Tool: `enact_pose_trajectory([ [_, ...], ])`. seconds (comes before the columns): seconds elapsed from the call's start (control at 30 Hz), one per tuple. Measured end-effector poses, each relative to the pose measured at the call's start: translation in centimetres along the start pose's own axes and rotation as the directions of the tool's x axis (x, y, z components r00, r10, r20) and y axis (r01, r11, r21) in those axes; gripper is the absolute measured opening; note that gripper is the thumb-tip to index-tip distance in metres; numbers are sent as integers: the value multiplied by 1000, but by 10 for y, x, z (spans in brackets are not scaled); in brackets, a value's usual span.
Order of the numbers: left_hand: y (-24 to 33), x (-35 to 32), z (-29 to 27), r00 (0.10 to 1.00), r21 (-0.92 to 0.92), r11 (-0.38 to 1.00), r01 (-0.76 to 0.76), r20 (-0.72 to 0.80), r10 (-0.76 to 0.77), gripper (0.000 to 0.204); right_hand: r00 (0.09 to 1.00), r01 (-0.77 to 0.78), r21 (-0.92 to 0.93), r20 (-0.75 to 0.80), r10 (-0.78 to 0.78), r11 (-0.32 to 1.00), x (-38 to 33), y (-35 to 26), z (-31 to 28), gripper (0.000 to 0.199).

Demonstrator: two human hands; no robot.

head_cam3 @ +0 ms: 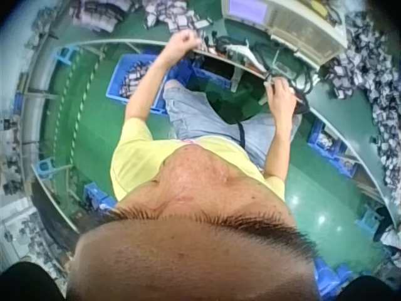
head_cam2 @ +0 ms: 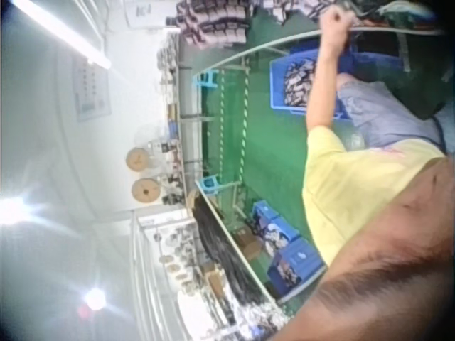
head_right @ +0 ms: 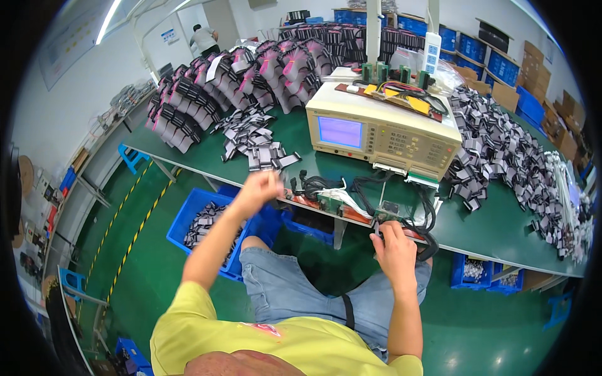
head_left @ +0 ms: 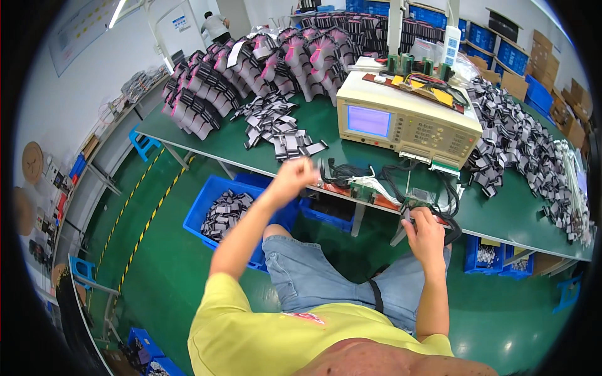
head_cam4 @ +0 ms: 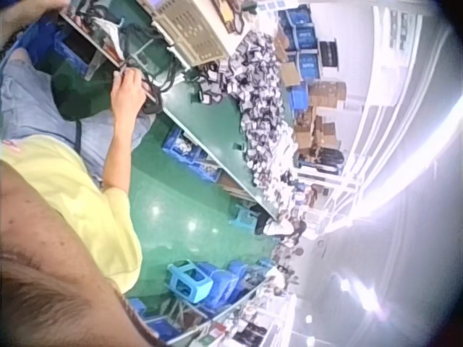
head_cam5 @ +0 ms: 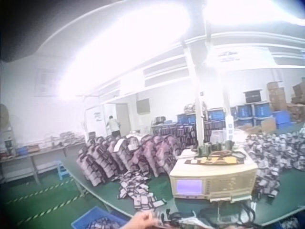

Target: The recorder is testing electronic ribbon cables using a specialized testing device on a factory assembly line.

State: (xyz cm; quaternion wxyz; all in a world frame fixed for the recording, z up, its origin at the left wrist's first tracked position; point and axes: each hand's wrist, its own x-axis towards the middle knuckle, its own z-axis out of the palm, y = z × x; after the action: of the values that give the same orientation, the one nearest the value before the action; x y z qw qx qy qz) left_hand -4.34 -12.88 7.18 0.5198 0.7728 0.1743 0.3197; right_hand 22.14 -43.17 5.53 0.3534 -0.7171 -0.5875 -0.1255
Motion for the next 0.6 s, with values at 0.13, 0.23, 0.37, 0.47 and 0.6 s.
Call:
enact_pose_trajectory([
  [0.13,-40,-125,81,950,-361,879,312,91,-300,22,990,13,-111,143,3,994,1,6,1,26],
  [0.23,-56,-188,137,909,-619,683,388,133,-395,15,981,63,-198,194,-24,978,0,13,2,27],
  [0.37,-62,-234,162,880,-727,575,374,82,-468,32,974,91,-214,223,-42,973,8,15,11,32],
  [0.47,-51,-243,143,895,-648,667,368,51,-444,55,975,56,-179,222,-15,982,17,14,28,32],
  [0.6,-37,-219,135,900,-619,682,389,98,-425,63,998,59,-142,14,-57,988,1,22,31,23],
])
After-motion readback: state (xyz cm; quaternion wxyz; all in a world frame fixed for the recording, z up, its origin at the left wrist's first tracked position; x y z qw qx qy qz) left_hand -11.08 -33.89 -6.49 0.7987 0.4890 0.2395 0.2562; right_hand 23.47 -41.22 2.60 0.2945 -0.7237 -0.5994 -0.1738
